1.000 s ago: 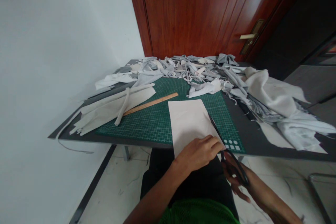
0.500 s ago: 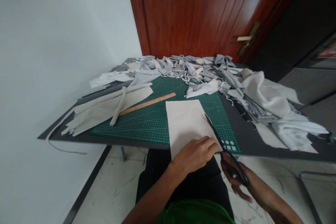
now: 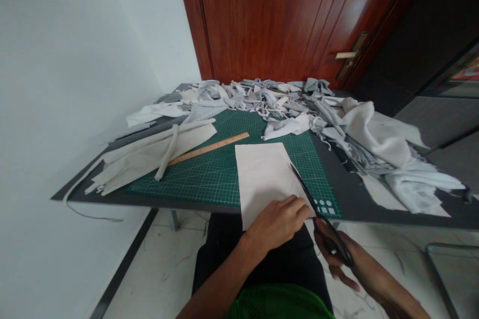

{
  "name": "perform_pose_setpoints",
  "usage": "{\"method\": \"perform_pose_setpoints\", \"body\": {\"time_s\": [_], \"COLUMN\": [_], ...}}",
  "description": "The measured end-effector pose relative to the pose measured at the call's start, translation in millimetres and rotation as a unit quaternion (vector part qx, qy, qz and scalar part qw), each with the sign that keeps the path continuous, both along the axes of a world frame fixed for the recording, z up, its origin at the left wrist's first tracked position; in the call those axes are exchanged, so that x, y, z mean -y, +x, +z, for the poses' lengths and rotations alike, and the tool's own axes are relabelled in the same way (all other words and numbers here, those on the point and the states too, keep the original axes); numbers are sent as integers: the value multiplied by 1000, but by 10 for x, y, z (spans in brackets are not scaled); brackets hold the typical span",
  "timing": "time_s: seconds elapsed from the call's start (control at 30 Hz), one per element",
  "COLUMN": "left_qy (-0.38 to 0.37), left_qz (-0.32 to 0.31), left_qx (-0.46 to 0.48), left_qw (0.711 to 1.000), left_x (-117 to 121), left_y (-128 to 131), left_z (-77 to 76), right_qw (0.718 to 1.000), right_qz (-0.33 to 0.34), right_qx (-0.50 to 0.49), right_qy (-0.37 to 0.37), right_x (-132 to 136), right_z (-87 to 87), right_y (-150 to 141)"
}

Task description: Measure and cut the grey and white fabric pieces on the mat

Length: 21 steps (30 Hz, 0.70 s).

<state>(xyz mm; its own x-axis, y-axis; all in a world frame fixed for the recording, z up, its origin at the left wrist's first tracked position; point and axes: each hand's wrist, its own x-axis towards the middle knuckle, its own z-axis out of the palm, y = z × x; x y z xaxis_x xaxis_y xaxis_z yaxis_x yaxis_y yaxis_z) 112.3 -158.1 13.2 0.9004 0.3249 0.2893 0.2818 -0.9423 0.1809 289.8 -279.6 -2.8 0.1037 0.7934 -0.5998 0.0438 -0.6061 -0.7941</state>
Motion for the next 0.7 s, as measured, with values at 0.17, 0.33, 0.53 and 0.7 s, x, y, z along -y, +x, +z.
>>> {"method": "perform_pose_setpoints", "body": {"time_s": [0.17,0.33,0.53,0.7], "left_qy": [-3,-2,-7,-13], "left_qz": [0,2,-1,3], "left_qx": [3,-4,-5,-2], "left_qw": [1000,1000,1000,1000], "left_x": [4,5,15,13], "left_y": [2,7,7,7], "left_z": [-1,6,25,20], "right_qw": [1000,1000,999,998], "right_qz": [4,12,10,-5], "right_qx": [5,-4,-21,-60], "right_qy": [0,1,21,20], "right_x": [-9,-19,-5,4], "right_z": [26,71,13,-43], "right_y": [14,17,15,18]}}
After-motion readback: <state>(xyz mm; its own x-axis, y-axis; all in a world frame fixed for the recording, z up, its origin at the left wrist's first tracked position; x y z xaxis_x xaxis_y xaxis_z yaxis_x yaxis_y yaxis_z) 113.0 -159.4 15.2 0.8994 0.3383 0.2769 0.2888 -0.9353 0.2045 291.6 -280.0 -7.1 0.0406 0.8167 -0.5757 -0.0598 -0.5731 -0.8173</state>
